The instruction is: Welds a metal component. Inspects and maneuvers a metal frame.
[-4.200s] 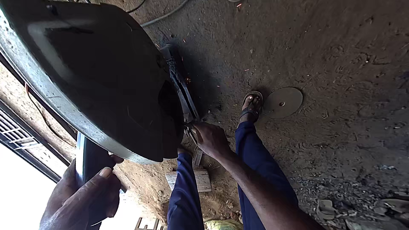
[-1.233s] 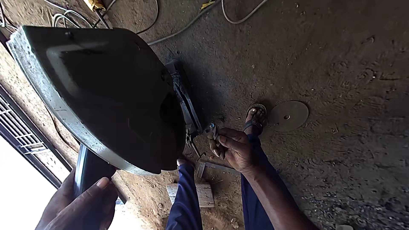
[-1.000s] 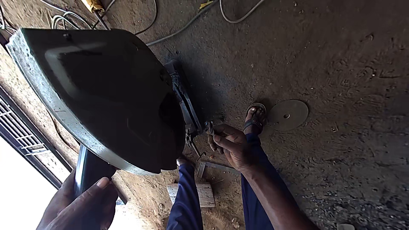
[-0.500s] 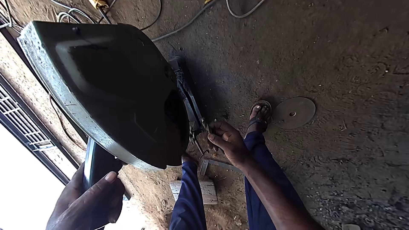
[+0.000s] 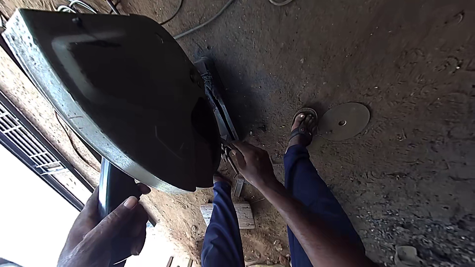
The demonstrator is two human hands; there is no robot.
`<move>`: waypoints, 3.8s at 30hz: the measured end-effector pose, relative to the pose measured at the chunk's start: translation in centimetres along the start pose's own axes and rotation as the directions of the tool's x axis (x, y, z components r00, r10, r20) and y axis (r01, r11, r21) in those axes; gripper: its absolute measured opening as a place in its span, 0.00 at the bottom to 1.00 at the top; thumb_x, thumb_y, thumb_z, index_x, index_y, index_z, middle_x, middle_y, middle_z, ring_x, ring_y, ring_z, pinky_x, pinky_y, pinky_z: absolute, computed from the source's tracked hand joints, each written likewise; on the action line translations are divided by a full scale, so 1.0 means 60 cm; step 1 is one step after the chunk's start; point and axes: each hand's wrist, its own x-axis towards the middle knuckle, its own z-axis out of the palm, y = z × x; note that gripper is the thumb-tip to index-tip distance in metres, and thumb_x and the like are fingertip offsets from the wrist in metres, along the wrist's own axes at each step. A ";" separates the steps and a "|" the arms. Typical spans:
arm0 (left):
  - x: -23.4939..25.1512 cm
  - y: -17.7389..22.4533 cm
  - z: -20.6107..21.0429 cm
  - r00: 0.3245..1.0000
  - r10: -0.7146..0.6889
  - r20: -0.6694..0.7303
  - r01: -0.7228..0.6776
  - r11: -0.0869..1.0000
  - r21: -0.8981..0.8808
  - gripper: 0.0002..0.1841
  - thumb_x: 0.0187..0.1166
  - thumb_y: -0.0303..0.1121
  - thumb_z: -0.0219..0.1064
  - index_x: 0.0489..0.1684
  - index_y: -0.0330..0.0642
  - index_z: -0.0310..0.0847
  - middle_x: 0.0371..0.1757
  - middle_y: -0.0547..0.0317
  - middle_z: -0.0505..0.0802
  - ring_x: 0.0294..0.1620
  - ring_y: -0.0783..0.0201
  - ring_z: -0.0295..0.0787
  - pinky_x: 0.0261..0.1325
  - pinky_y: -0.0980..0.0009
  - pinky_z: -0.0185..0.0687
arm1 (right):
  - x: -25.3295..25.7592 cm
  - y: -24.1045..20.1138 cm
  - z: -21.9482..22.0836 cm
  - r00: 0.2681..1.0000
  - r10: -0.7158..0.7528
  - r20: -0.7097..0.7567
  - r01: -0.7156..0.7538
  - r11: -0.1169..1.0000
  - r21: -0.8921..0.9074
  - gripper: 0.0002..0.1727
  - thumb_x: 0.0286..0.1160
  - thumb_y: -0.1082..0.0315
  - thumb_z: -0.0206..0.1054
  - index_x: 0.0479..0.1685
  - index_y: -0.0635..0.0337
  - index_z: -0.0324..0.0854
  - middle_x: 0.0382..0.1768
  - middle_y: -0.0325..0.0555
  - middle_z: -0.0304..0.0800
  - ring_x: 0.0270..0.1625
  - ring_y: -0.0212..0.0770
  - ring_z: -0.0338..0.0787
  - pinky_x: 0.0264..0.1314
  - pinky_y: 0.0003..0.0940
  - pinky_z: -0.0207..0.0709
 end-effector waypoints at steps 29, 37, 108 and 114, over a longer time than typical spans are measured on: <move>0.000 0.003 -0.001 1.000 -0.020 -0.003 0.020 1.000 0.005 0.19 0.86 0.33 0.58 0.73 0.47 0.63 0.29 0.49 0.85 0.12 0.60 0.79 0.10 0.66 0.80 | 0.033 -0.063 0.024 0.999 -0.051 -0.007 0.045 0.930 -0.366 0.18 0.70 0.68 0.69 0.60 0.52 0.87 0.39 0.47 0.92 0.41 0.49 0.93 0.35 0.45 0.84; 0.000 0.001 0.002 1.000 -0.010 -0.020 0.010 1.000 -0.006 0.18 0.85 0.33 0.59 0.72 0.46 0.64 0.28 0.50 0.85 0.11 0.60 0.79 0.10 0.66 0.80 | 0.011 -0.067 0.007 0.992 -0.128 0.009 0.123 0.927 -0.354 0.19 0.70 0.70 0.67 0.62 0.56 0.86 0.37 0.47 0.91 0.40 0.48 0.91 0.36 0.43 0.84; 0.001 -0.007 -0.002 1.000 0.020 0.005 -0.020 0.999 -0.031 0.20 0.85 0.33 0.60 0.73 0.46 0.64 0.34 0.46 0.87 0.12 0.60 0.79 0.10 0.66 0.80 | 0.019 -0.031 0.012 0.999 -0.035 0.013 0.036 0.998 -0.056 0.17 0.80 0.63 0.61 0.60 0.43 0.92 0.37 0.41 0.95 0.39 0.45 0.94 0.38 0.50 0.85; -0.002 -0.001 0.003 1.000 -0.019 -0.016 0.018 1.000 -0.015 0.19 0.85 0.33 0.59 0.71 0.47 0.64 0.27 0.51 0.84 0.12 0.61 0.80 0.11 0.66 0.81 | 0.019 -0.022 0.009 0.995 -0.015 0.097 0.020 0.999 -0.049 0.14 0.81 0.61 0.61 0.53 0.42 0.92 0.35 0.41 0.94 0.39 0.45 0.94 0.39 0.51 0.84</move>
